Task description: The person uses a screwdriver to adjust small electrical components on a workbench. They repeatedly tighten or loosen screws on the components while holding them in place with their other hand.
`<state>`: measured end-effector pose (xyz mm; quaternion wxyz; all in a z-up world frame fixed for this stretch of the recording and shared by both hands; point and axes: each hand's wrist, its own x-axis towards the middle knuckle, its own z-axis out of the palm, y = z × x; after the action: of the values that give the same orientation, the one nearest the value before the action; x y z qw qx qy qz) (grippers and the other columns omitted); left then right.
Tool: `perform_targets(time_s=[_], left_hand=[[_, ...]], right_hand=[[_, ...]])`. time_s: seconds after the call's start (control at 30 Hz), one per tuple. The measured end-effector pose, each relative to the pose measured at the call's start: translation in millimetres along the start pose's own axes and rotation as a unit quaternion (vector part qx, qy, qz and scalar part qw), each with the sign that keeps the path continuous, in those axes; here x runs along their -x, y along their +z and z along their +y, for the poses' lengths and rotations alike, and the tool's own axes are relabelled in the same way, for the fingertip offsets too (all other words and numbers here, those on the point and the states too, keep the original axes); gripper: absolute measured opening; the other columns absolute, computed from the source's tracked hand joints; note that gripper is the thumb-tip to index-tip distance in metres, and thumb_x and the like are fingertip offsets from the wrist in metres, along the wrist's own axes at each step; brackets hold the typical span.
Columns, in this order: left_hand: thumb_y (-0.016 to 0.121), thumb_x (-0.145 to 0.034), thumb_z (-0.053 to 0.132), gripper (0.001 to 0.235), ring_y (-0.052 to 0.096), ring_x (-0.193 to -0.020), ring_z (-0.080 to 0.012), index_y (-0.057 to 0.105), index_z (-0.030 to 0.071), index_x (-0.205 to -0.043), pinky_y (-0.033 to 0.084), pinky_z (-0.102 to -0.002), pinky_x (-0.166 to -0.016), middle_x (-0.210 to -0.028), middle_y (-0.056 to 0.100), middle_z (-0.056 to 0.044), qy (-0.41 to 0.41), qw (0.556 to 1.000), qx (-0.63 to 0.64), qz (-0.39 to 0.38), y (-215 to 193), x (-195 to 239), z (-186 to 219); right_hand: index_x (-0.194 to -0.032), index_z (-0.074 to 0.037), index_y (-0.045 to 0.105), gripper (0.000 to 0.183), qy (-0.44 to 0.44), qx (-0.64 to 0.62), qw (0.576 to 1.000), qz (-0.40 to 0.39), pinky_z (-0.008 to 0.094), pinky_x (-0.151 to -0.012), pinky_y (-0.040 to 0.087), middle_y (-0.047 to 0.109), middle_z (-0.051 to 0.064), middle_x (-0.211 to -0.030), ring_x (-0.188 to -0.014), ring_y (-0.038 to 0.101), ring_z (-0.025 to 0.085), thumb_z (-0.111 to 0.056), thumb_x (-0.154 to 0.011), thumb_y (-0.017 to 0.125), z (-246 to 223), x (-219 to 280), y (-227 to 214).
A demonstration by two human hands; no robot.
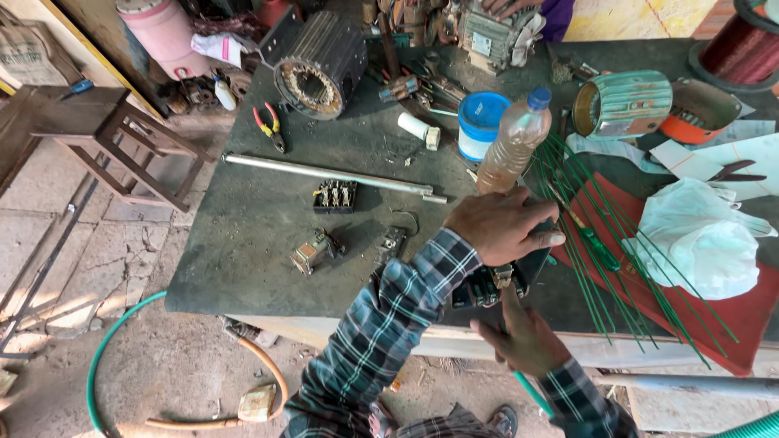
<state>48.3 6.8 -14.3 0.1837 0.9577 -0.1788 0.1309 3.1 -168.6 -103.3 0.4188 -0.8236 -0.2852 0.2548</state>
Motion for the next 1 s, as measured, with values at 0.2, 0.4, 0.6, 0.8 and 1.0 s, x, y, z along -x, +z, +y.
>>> perform_targets(time_s=[0.2, 0.4, 0.6, 0.8, 1.0], left_hand=[[0.044, -0.099, 0.065, 0.048, 0.074, -0.086, -0.0296, 0.061, 0.027, -0.122, 0.061, -0.051, -0.071, -0.103, 0.064, -0.009, -0.003, 0.999, 0.009, -0.031, 4.7, 1.6, 3.2], [0.044, -0.099, 0.066, 0.049, 0.073, -0.086, -0.0299, 0.062, 0.027, -0.122, 0.062, -0.049, -0.07, -0.102, 0.065, -0.008, 0.005, 1.0, 0.005, 0.013, 6.9, 3.8, 1.8], [0.042, -0.1, 0.068, 0.05, 0.073, -0.085, -0.028, 0.062, 0.028, -0.119, 0.062, -0.047, -0.071, -0.1, 0.065, -0.006, 0.008, 1.0, 0.015, 0.012, 0.3, 1.0, 1.3], [0.044, -0.099, 0.067, 0.05, 0.072, -0.084, -0.0296, 0.063, 0.027, -0.12, 0.061, -0.049, -0.069, -0.098, 0.065, -0.006, 0.0, 1.0, 0.014, -0.003, 3.0, 7.9, 7.1], [0.045, -0.099, 0.066, 0.049, 0.073, -0.082, -0.0297, 0.063, 0.026, -0.119, 0.061, -0.048, -0.068, -0.099, 0.064, -0.007, 0.005, 1.0, 0.024, 0.014, 2.9, 8.6, 8.5]], right_hand=[[-0.148, -0.006, 0.03, 0.071, 0.018, -0.016, 0.999, -0.038, 0.035, -0.035, 0.052, 0.067, 0.009, -0.058, -0.04, 0.063, 0.017, -0.029, -0.094, 0.071, -0.5, 4.6, -0.9], [-0.138, -0.002, 0.032, 0.064, 0.013, 0.015, 0.999, -0.05, 0.035, -0.035, 0.055, 0.069, 0.008, -0.056, -0.04, 0.068, 0.018, -0.03, -0.094, 0.071, 0.4, 3.4, -1.0], [-0.16, -0.006, 0.003, 0.103, -0.05, 0.016, 0.999, 0.007, 0.036, -0.031, 0.057, 0.073, 0.007, -0.063, -0.036, 0.069, 0.019, -0.023, -0.085, 0.071, -2.1, -1.6, -1.5], [-0.166, -0.014, 0.001, 0.103, 0.026, 0.022, 0.999, -0.029, 0.037, -0.034, 0.056, 0.069, 0.012, -0.05, -0.036, 0.066, 0.022, -0.025, -0.089, 0.069, 3.3, 6.0, 1.4], [-0.143, -0.002, 0.027, 0.069, 0.006, 0.02, 0.999, -0.048, 0.036, -0.036, 0.054, 0.07, 0.009, -0.053, -0.039, 0.068, 0.02, -0.03, -0.097, 0.07, 2.2, 5.8, 1.2]])
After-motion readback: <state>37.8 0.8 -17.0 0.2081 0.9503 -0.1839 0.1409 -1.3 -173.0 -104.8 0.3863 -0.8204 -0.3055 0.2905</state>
